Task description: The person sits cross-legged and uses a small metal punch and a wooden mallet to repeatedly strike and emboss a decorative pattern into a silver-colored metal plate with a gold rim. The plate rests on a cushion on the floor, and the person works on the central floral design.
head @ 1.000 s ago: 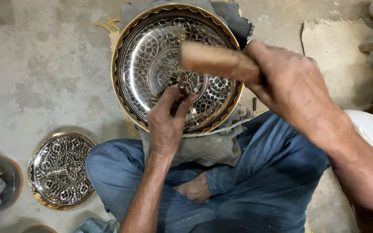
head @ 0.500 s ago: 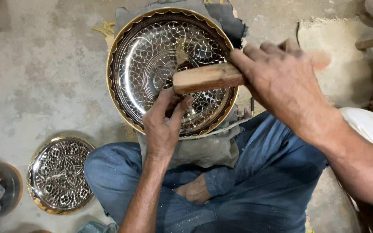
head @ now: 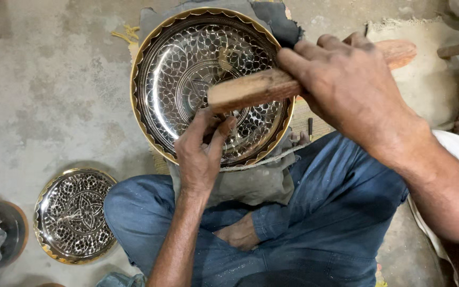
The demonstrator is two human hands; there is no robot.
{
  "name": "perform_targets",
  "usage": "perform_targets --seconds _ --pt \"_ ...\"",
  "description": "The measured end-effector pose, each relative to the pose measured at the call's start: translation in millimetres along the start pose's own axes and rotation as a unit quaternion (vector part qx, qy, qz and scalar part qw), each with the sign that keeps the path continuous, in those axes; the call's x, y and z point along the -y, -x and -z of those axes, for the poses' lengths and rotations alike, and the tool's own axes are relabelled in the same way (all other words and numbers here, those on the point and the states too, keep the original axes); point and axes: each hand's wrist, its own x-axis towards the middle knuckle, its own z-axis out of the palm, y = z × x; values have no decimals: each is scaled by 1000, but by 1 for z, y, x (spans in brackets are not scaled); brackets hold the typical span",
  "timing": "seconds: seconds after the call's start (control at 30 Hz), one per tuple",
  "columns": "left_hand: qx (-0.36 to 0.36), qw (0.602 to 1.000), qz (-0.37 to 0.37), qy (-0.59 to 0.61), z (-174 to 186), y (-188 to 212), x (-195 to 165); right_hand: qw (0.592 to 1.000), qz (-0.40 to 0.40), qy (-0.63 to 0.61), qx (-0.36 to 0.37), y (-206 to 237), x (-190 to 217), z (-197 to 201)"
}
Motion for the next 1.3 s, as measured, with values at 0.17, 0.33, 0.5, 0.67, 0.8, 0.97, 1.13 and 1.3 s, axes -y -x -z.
perform_targets --seconds 0.17,0.33,0.5,0.67,0.8,0.97,1.13,1.3 --pt "-3 1000 4 -31 1 -1 -4 998 -35 -38 -32 4 -2 2" --pt "1 999 29 -23 1 -1 -8 942 -119 -311 -32 7 -1 -5" --pt "3 1000 1 -2 0 -1 -8 999 -36 12 36 10 -5 -8" --pt "3 999 -2 -34 -1 0 -2 985 -98 -137 37 15 -6 -7" --pt "15 999 28 -39 -1 1 3 990 -66 -117 40 18 -3 -12" --pt "2 998 -16 -58 0 1 2 996 -51 -48 52 20 -3 -16" --pt "7 999 -11 -43 0 0 -2 995 -23 40 85 25 -4 -15" --pt "8 999 14 -31 1 2 -1 995 -36 -91 27 28 -4 -20"
